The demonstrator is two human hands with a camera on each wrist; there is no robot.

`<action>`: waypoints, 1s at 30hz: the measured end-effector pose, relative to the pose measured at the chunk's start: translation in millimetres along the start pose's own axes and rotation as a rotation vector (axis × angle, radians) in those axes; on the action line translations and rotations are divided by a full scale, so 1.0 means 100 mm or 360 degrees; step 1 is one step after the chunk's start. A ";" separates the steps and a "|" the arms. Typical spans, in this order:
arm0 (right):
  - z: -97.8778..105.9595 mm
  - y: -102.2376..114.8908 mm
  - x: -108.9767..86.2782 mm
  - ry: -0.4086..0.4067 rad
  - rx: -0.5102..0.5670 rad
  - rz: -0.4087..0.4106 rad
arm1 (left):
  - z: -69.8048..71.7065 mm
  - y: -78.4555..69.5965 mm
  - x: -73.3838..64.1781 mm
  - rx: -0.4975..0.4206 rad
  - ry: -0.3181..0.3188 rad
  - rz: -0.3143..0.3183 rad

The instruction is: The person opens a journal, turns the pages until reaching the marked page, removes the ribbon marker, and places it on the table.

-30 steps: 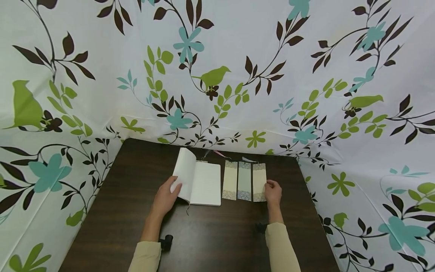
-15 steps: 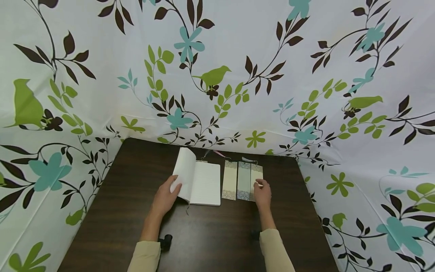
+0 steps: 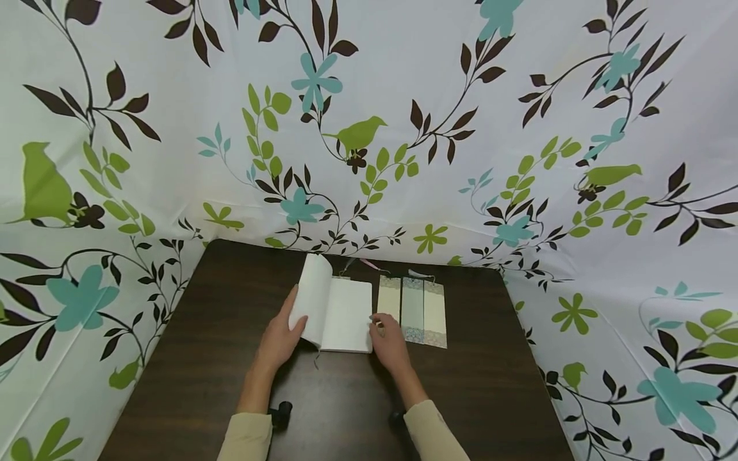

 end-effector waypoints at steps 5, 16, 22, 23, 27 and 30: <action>-0.28 0.17 -0.17 0.0158 -0.0491 0.0439 | -0.02 0.01 -0.04 0.0041 0.0032 -0.0003; -0.51 0.32 -0.17 0.0481 -0.0782 0.0617 | 0.08 -0.01 -0.07 0.0099 0.0080 -0.0035; -0.46 0.38 -0.08 0.0597 -0.0730 0.0603 | 0.09 -0.01 -0.07 0.0096 0.0090 -0.0017; -0.45 0.39 -0.07 0.0607 -0.0724 0.0611 | 0.09 -0.01 -0.07 0.0091 0.0093 -0.0015; -0.44 0.39 -0.05 0.0628 -0.0714 0.0640 | 0.10 -0.01 -0.07 0.0078 0.0111 -0.0012; -0.43 0.40 -0.05 0.0616 -0.0729 0.0651 | 0.11 0.00 -0.07 0.0089 0.0110 -0.0008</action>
Point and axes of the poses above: each hand's wrist, its own x-axis towards the middle knuckle, its own z-axis out of the back of the hand, y = z × x, the point moved 7 cm from there along x, towards the middle knuckle, and after that the axes turned 1 degree about -z, right-handed, at the moved point
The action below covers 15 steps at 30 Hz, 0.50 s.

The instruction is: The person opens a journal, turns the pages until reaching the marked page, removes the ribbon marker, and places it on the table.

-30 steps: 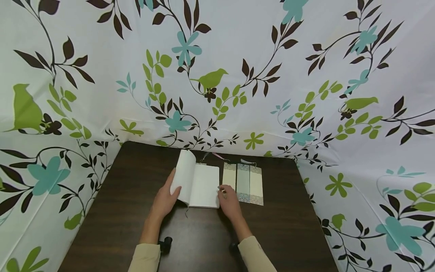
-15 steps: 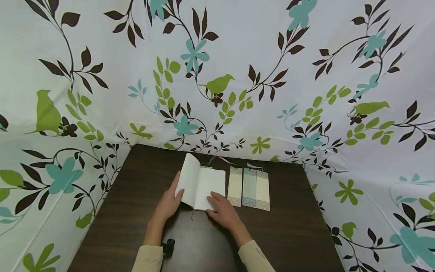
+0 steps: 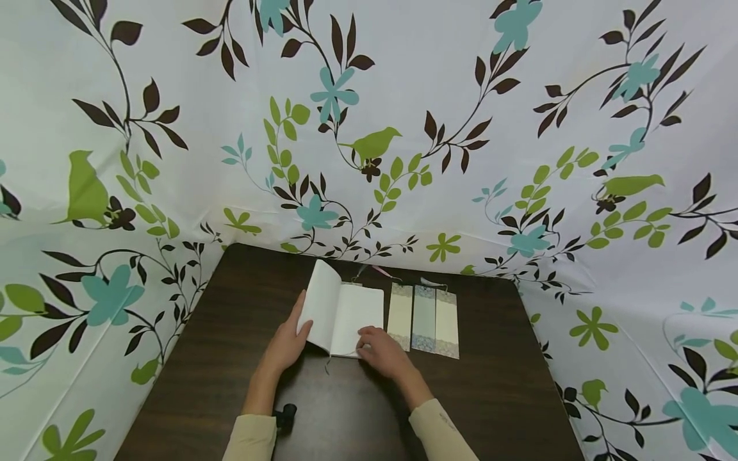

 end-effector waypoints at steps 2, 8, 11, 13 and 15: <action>0.01 0.00 -0.01 -0.0016 -0.0036 -0.0002 | 0.00 0.01 0.00 0.0002 -0.0002 0.0003; 0.03 0.02 -0.03 -0.0041 -0.0143 -0.0001 | 0.00 0.01 0.00 -0.0020 0.0009 0.0010; 0.05 -0.01 -0.05 -0.0124 -0.0175 -0.0053 | 0.00 0.00 0.00 -0.0017 0.0019 0.0015; 0.10 -0.05 -0.05 -0.0242 -0.0158 -0.0155 | 0.00 0.00 0.00 -0.0011 0.0019 0.0017; 0.16 -0.10 -0.05 -0.0389 -0.0083 -0.0306 | 0.00 0.00 0.00 -0.0002 0.0017 0.0014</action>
Point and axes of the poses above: each hand's wrist, its own x-axis towards the middle knuckle, its own z-axis out of the back of the hand, y = z × x, the point moved 7 cm from there along x, towards the middle knuckle, and after that the axes turned 1 degree about -z, right-handed, at the moved point
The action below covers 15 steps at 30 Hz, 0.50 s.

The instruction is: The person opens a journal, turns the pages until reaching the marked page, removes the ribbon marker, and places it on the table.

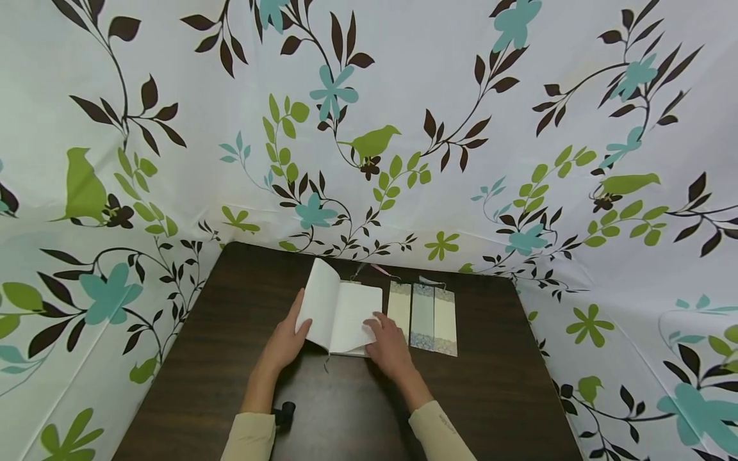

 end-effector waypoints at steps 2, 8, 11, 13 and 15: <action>0.05 -0.04 0.04 -0.0128 0.0131 -0.0172 | 0.01 0.00 0.01 0.0000 -0.0006 -0.0008; -0.05 0.10 0.15 -0.0123 0.0570 -0.0356 | 0.01 -0.02 0.02 -0.0003 -0.0060 -0.0051; -0.15 0.32 0.16 0.0018 0.0600 -0.0285 | -0.01 -0.04 0.03 0.0033 -0.0117 -0.0094; -0.21 0.46 0.17 0.0096 0.0567 -0.0234 | -0.01 -0.06 0.03 0.0056 -0.0152 -0.0124; -0.25 0.59 0.17 0.0146 0.0547 -0.0174 | -0.01 -0.07 0.03 0.0090 -0.0184 -0.0128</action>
Point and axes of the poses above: each hand's wrist, its own x-axis towards the middle knuckle, its own z-axis out of the back of the hand, y = z × x, the point moved 7 cm from there along x, towards the middle knuckle, and after that the axes turned 1 degree about -z, right-handed, at the moved point
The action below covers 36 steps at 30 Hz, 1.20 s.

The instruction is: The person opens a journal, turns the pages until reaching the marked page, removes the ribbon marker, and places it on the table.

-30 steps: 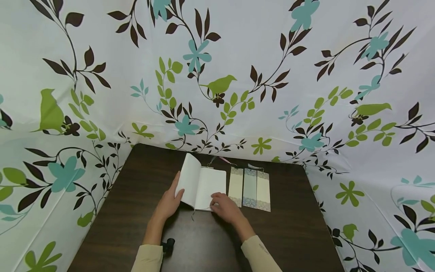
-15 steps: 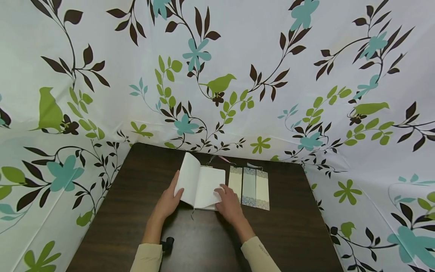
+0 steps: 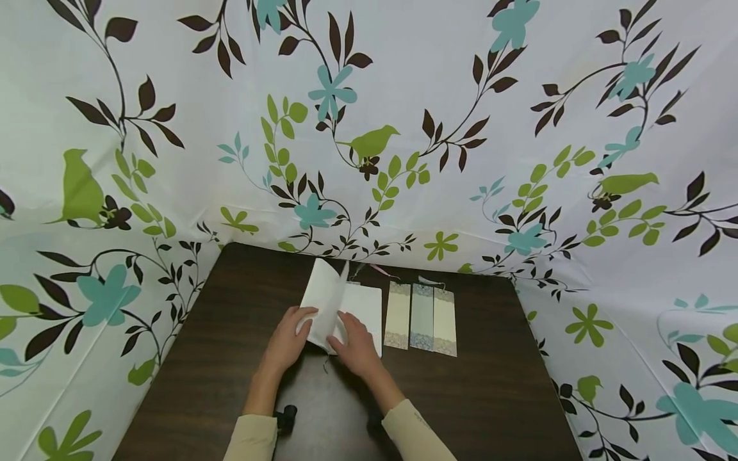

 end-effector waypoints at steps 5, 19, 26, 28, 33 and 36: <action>-0.13 0.13 -0.01 0.0079 -0.0069 0.0116 | 0.02 0.03 -0.02 -0.0004 -0.0058 0.0108; 0.08 -0.23 -0.02 0.0272 -0.0502 0.0232 | 0.04 0.04 -0.03 0.0095 -0.0181 0.0080; 0.19 -0.27 -0.03 0.0331 -0.0525 0.0301 | 0.05 0.08 -0.02 0.0133 -0.0192 0.0121; 0.20 -0.28 -0.03 0.0343 -0.0510 0.0304 | 0.05 0.08 -0.02 0.0130 -0.0174 0.0128; 0.21 -0.32 -0.01 0.0360 -0.0462 0.0281 | 0.06 0.07 -0.03 0.0135 -0.0128 0.0131; 0.22 -0.30 -0.01 0.0350 -0.0481 0.0294 | 0.06 0.09 -0.03 0.0144 -0.0113 0.0147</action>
Point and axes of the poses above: each hand's wrist, its own x-axis towards the middle knuckle, its own z-axis out of the back of the hand, y = z × x, the point moved 7 cm from there along x, towards the middle knuckle, and after that the axes turned 1 degree about -z, right-handed, at the moved point
